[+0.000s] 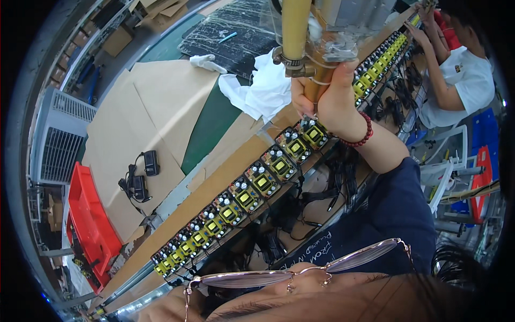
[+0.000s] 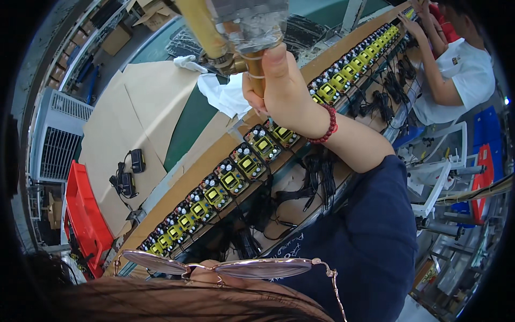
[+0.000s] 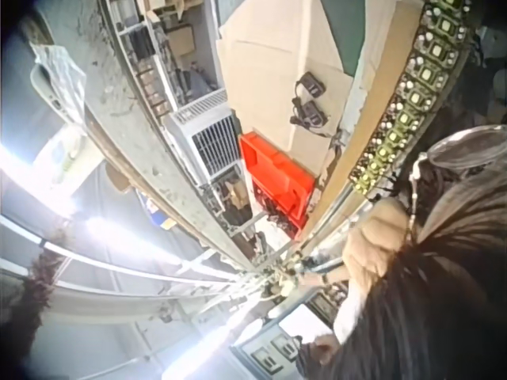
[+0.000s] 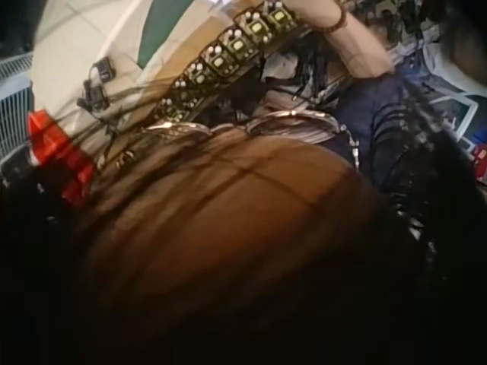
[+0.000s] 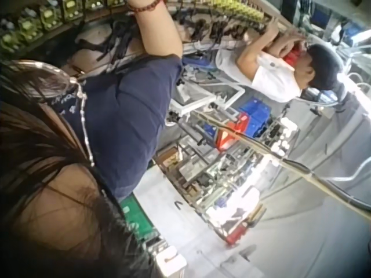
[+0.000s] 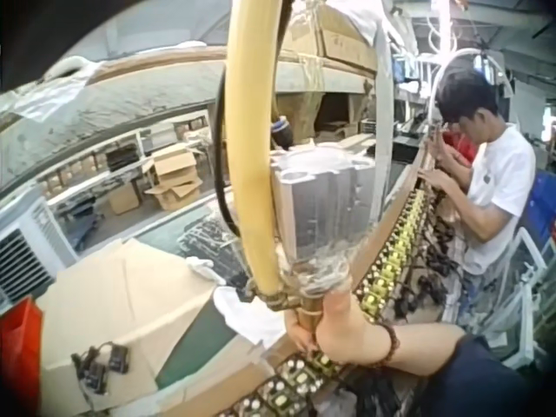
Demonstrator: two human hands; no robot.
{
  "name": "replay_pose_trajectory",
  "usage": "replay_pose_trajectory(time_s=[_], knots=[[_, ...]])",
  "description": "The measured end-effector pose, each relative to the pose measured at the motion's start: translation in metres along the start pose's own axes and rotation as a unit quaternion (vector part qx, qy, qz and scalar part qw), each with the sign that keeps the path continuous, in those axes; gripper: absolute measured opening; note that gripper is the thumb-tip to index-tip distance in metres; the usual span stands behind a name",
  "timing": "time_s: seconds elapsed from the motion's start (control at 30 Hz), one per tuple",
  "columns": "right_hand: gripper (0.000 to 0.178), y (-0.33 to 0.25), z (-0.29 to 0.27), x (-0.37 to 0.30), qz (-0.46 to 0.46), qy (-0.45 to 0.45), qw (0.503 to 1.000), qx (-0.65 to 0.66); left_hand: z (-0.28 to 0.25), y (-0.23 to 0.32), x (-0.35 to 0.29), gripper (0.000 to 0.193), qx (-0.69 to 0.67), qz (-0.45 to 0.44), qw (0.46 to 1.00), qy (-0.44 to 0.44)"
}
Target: Applying adhesive or paste to small electronic components on a production line using a manual dispenser.
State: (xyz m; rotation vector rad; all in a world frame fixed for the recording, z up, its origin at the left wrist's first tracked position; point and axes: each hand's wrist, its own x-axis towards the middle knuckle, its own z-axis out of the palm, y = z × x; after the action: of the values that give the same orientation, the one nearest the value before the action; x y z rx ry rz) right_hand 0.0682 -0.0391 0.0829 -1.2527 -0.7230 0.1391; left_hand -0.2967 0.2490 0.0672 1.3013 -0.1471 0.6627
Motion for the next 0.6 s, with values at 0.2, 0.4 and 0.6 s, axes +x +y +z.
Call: replay_pose_trajectory(time_s=[0.2,0.4,0.6], knots=[[0.074,0.000,0.001,0.001,-0.005,-0.002,1.000,-0.010,-0.068,0.055,0.005,0.031,0.135,0.031,0.966,0.220],[0.074,-0.001,0.007,0.001,-0.014,0.006,1.000,-0.010,-0.146,0.068,-0.009,0.032,0.198,-0.046,0.915,0.349],[0.075,0.000,-0.004,0.005,0.001,0.040,0.999,0.006,-0.123,0.063,-0.004,0.033,0.166,-0.047,0.924,0.342]])
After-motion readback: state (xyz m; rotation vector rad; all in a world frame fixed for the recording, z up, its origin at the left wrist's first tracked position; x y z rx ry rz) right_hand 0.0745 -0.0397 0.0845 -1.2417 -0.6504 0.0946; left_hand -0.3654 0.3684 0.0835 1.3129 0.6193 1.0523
